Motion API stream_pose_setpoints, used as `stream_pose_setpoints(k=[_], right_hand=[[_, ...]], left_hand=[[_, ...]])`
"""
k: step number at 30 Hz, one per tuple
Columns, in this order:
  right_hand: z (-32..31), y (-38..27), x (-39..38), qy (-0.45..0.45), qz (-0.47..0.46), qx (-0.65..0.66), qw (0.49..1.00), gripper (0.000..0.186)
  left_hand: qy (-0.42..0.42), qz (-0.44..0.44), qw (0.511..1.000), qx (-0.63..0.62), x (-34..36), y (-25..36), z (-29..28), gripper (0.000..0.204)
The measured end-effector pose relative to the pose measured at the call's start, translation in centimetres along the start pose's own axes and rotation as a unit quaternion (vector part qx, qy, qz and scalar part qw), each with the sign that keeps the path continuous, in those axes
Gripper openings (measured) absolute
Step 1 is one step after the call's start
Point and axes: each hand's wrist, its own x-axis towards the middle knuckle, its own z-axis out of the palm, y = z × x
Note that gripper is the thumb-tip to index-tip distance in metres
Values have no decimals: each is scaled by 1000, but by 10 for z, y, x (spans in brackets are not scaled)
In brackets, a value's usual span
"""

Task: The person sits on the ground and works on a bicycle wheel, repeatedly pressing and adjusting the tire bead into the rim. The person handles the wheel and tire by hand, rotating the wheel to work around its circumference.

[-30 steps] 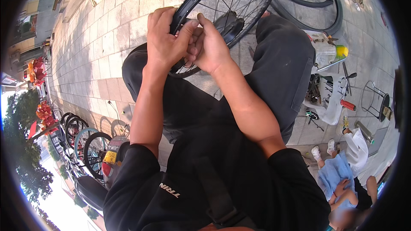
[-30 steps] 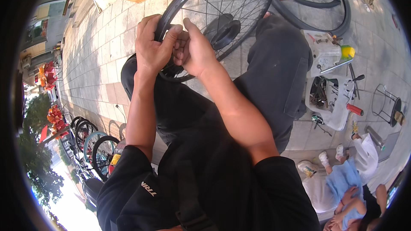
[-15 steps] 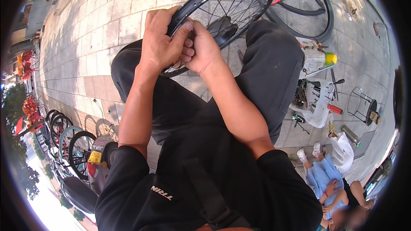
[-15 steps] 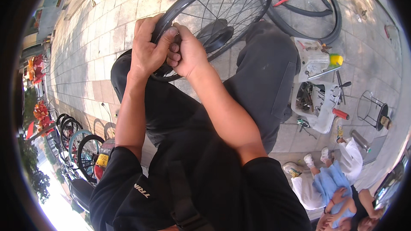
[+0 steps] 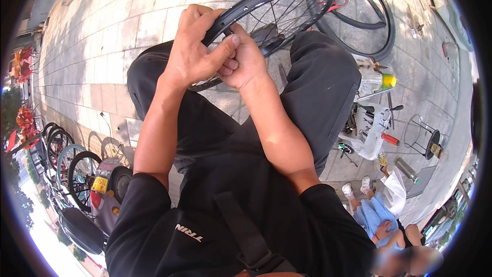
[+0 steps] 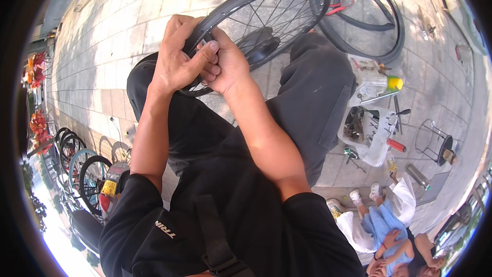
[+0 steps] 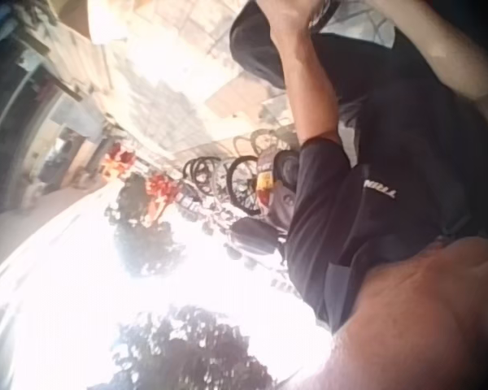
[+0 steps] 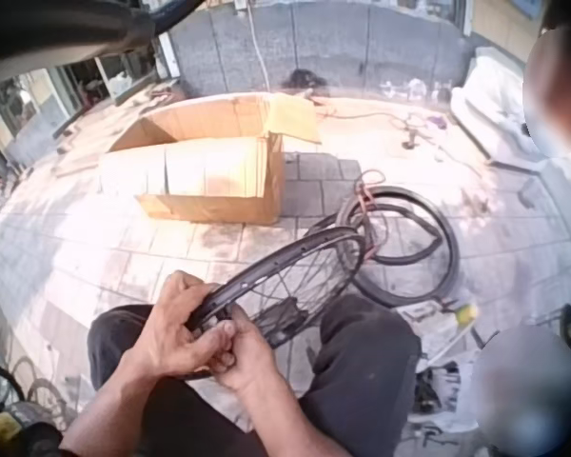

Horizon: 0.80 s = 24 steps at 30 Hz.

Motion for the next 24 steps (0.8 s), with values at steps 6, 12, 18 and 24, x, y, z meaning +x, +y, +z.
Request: stream_pose_setpoints(k=[6, 12, 18, 24], right_hand=[[-3, 7, 0, -1, -60, -7, 998, 47], [2, 16, -4, -16, -80, 111, 990, 52], [6, 10, -8, -30, -58, 60, 996, 40], [0, 3, -5, -16, -8, 59, 998, 44]], left_hand=[[25, -76, 997, 15, 3, -3, 8, 33], [9, -183, 981, 66, 11, 11, 13, 38], [35, -18, 999, 25, 5, 9, 10, 45], [-18, -27, 999, -36, 2, -2, 2, 45]])
